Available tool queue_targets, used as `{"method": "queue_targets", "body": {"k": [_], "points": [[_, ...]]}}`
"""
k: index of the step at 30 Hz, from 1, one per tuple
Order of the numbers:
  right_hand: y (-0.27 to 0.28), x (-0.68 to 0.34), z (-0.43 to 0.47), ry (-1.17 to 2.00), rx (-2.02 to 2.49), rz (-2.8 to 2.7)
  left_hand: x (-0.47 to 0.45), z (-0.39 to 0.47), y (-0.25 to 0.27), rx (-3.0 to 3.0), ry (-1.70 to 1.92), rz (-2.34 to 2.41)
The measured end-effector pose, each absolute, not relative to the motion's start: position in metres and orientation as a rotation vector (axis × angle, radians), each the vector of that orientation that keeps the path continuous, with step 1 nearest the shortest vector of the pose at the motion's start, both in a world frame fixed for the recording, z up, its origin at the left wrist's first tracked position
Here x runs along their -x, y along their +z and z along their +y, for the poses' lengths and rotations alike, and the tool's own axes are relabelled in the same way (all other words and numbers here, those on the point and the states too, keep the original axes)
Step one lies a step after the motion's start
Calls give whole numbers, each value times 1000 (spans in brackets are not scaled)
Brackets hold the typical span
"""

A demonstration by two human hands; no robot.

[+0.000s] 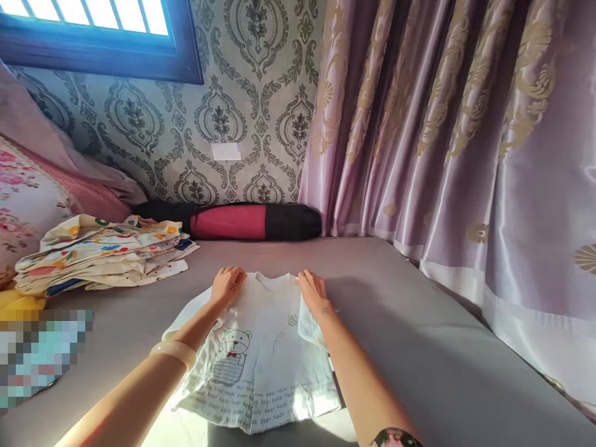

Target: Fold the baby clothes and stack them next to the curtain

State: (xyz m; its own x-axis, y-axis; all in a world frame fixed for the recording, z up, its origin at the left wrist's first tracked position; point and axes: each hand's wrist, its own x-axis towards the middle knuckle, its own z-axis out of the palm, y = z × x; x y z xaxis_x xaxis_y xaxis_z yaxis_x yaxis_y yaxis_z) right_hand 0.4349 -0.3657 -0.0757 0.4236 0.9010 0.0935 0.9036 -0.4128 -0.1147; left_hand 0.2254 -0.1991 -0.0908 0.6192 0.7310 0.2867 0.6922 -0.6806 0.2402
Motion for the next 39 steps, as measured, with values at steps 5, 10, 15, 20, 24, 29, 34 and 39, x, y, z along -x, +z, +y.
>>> {"method": "queue_targets", "body": {"k": [5,10,15,20,24,29,34,39], "points": [[-85,-439,-361,102,2502,-1628,-227,-198,-101,-2707,321,1250],[-84,-445,-343,205,2478,-1638,-237,-195,-98,-2644,182,1251],[-89,-436,-328,229,2482,-1572,-249,-194,-97,-2638,134,1180],[-93,-425,-330,161,2468,-1550,-250,-197,-103,-2685,229,1146],[-91,-424,-327,12,2451,-1600,-253,-199,-101,-2755,387,1163],[-91,-431,-314,-162,2448,-1641,-262,-194,-94,-2798,451,1206],[-98,-439,-301,-202,2438,-1641,-268,-187,-92,-2848,457,1220],[-106,-441,-296,-117,2407,-1602,-270,-184,-101,-2889,431,1234]]}}
